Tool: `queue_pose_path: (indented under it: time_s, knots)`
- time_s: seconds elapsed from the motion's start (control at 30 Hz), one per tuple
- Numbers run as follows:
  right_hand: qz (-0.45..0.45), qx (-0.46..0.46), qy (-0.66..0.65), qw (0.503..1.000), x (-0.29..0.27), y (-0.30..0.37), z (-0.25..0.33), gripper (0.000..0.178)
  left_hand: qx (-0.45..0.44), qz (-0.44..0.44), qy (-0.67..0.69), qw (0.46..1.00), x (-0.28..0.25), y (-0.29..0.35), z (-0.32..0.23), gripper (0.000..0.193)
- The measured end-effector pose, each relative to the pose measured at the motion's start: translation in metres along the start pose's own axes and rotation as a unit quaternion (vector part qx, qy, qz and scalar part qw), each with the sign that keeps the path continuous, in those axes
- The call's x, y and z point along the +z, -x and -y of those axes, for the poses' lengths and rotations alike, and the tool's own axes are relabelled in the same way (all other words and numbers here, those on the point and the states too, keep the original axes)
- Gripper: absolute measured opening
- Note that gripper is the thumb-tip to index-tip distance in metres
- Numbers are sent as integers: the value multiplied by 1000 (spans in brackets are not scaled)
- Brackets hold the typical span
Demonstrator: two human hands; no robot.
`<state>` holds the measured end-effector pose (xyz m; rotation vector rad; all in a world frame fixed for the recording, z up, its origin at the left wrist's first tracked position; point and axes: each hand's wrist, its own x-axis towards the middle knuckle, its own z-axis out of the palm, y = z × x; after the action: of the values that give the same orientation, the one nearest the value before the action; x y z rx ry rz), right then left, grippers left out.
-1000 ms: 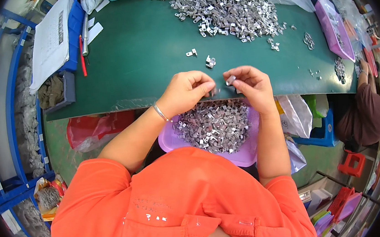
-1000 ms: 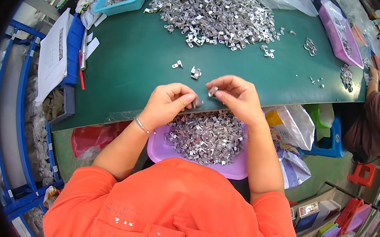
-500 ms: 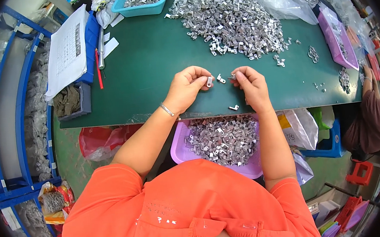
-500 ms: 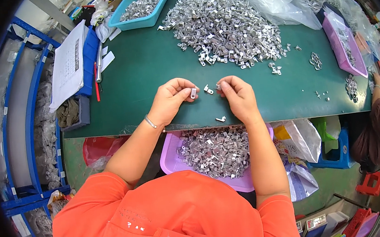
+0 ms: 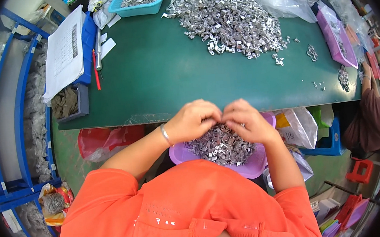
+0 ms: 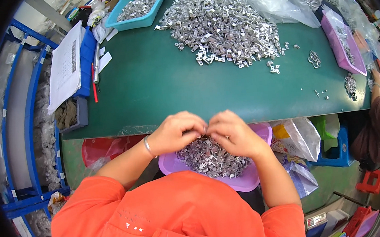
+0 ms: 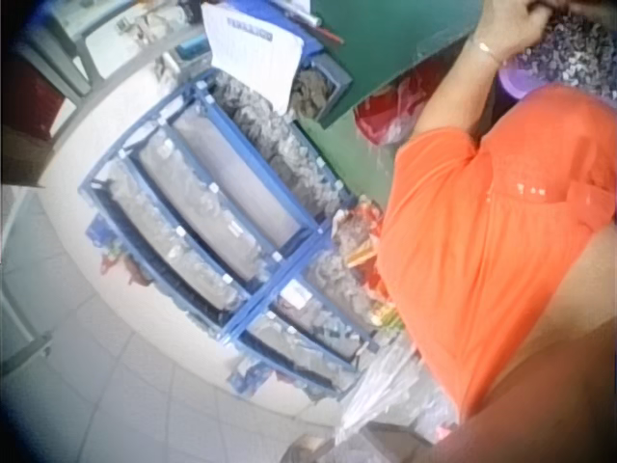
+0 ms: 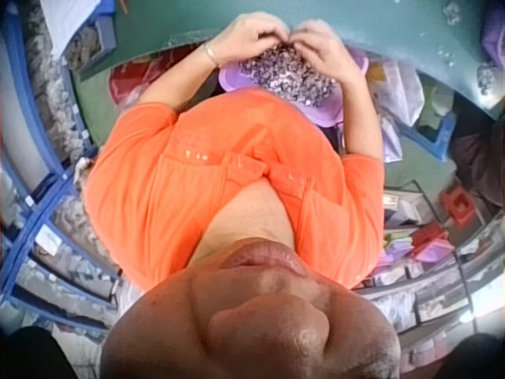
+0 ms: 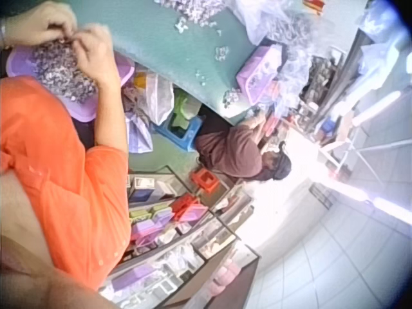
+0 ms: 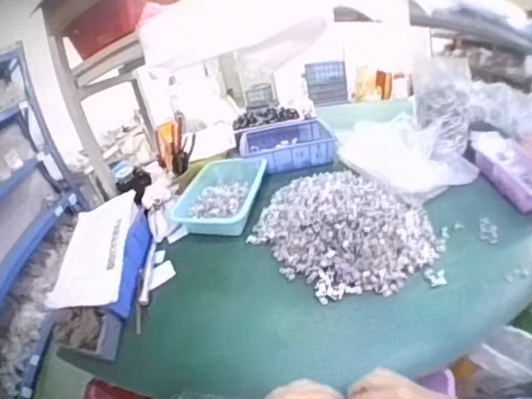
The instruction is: The person sorts small silver metal parts by hand from a large pile on a green table into a purple basket. They repeatedly pick up individual pieces, inspect them, and place them into the basket. At the end, they pour the contents of the basket into a red bag and return the empty basket to the table.
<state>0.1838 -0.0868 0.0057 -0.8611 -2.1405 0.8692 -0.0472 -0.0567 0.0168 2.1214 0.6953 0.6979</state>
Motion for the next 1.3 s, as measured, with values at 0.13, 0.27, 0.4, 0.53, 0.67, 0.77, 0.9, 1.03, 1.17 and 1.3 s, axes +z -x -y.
queue_pose_path:
  time_s: [0.13,0.27,0.4,0.53,0.67,0.77,0.9,1.03,1.17,1.3]
  knots:
    - [-55,31,93,994,-20,-16,-5,14,23,-77,-86,993,-13,-31,10,15]
    - [-150,-9,331,932,-37,-107,-57,34,-37,-260,-293,920,-46,-115,68,52]
    - [-129,50,420,897,-24,-143,-88,41,-161,-236,-323,902,-54,-144,111,54]
    - [-95,7,372,924,-20,-100,-64,41,-37,-183,-285,940,-30,-103,86,48]
    - [-101,13,303,948,-4,-49,-31,42,9,-149,-223,963,2,-54,43,53]
    - [-82,14,252,964,-3,-20,-21,35,-13,-156,-123,980,7,-34,24,53]
    - [-299,94,33,949,-9,10,-14,31,-50,-238,-91,966,2,-17,10,46]
    - [-338,137,5,931,-5,30,-19,30,-31,-246,-104,963,7,-12,14,23]
    - [-352,112,154,916,4,17,-10,27,-4,-199,-189,962,25,-23,7,20]
    - [-332,165,340,864,18,6,-21,20,18,-204,-204,957,32,-28,13,19]
